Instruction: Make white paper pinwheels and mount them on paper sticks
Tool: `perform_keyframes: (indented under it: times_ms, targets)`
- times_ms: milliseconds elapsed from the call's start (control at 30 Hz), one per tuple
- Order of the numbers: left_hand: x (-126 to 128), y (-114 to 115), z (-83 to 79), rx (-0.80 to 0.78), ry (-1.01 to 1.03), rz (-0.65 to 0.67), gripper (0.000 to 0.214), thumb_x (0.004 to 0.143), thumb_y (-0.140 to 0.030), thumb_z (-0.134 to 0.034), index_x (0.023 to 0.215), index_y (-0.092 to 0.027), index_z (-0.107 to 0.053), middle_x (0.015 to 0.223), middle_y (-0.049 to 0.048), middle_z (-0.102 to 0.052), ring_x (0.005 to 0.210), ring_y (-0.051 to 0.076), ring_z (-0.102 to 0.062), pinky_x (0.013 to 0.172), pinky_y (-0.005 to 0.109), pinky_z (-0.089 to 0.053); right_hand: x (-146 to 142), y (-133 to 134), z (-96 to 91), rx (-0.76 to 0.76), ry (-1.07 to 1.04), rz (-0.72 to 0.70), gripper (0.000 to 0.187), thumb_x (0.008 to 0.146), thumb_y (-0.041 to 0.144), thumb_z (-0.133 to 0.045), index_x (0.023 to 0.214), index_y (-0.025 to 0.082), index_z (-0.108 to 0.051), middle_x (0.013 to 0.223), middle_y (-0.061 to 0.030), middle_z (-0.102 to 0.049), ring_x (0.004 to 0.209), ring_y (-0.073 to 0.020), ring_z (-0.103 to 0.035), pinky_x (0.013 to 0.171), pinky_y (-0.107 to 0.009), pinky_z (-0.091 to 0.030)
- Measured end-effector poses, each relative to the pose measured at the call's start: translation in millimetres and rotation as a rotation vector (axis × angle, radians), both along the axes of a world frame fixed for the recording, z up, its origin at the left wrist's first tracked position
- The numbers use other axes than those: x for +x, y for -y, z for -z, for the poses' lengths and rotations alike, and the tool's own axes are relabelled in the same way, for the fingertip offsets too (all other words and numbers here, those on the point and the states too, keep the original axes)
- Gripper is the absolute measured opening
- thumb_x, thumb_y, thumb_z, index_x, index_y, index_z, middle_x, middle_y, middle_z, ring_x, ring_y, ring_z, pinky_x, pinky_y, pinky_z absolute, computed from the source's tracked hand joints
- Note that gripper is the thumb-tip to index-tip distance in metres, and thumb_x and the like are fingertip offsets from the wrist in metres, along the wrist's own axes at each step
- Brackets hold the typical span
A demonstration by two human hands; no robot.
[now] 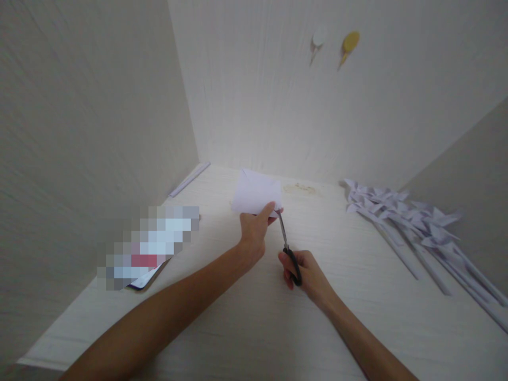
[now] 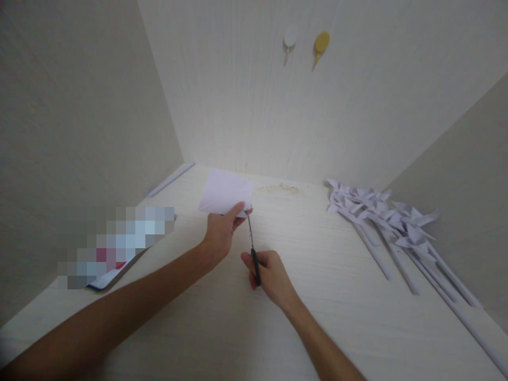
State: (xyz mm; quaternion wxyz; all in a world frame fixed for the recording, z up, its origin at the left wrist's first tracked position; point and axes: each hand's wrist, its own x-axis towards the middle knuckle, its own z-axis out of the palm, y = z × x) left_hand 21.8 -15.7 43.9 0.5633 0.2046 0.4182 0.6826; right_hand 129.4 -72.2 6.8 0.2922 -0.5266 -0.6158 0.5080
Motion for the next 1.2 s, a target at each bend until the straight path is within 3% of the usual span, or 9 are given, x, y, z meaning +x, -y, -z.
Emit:
perform_keyframes:
  times_ms: [1200]
  targets:
    - [-1.0, -0.9, -2.1, 0.018, 0.048, 0.028, 0.017, 0.054, -0.014, -0.064, 0.068, -0.006, -0.058, 0.066, 0.0057, -0.063, 0.056, 0.013, -0.06, 0.06, 0.026, -0.049, 0.3, -0.1, -1.4, 0.003, -0.057, -0.006, 0.048, 0.07, 0.051, -0.048, 0.037, 0.016, -0.044, 0.032, 0.0016, -0.042, 0.033, -0.0061, -0.034, 0.037, -0.021, -0.026]
